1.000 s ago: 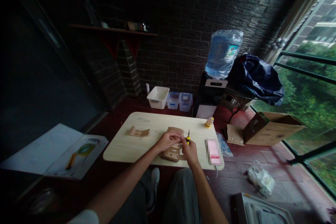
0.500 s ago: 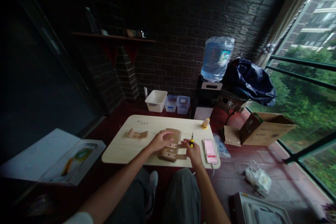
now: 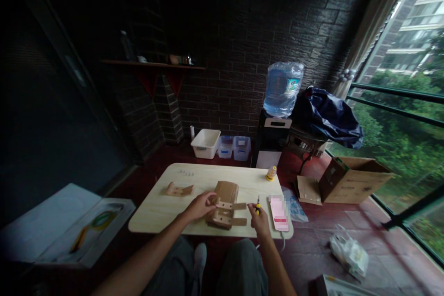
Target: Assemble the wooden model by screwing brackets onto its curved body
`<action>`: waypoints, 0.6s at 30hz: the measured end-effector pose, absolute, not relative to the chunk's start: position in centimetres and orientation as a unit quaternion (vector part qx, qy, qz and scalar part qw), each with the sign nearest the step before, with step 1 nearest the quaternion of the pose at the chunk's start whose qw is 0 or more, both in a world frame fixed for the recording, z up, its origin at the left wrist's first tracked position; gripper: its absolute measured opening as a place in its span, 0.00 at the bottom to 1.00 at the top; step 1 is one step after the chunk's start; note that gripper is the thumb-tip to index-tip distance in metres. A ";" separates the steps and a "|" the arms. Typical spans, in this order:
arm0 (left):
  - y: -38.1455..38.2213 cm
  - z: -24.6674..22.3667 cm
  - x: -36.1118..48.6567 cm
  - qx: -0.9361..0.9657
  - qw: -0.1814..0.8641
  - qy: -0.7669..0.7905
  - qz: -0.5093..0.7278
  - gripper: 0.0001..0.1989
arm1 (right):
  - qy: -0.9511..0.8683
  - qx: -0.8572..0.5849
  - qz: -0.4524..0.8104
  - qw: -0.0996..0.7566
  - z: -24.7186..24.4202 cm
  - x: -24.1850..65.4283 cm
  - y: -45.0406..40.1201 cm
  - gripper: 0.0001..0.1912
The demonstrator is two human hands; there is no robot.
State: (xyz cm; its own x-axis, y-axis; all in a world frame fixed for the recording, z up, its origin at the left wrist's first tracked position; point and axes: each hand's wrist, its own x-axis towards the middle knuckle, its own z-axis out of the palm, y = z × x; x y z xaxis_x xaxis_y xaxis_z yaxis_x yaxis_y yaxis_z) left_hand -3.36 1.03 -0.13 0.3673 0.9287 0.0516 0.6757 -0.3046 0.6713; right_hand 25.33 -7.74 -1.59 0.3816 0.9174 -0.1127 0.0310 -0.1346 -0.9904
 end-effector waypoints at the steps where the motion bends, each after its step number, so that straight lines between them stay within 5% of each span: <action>1: 1.2 -0.3 -3.2 0.775 0.288 0.520 0.216 0.25 | -0.377 -0.629 0.417 0.536 -1.8 25.1 -7.6 0.33; 18: 3.2 -0.4 -0.8 0.784 0.334 0.463 0.244 0.14 | -0.386 -0.665 0.406 0.494 -2.0 26.1 -6.3 0.36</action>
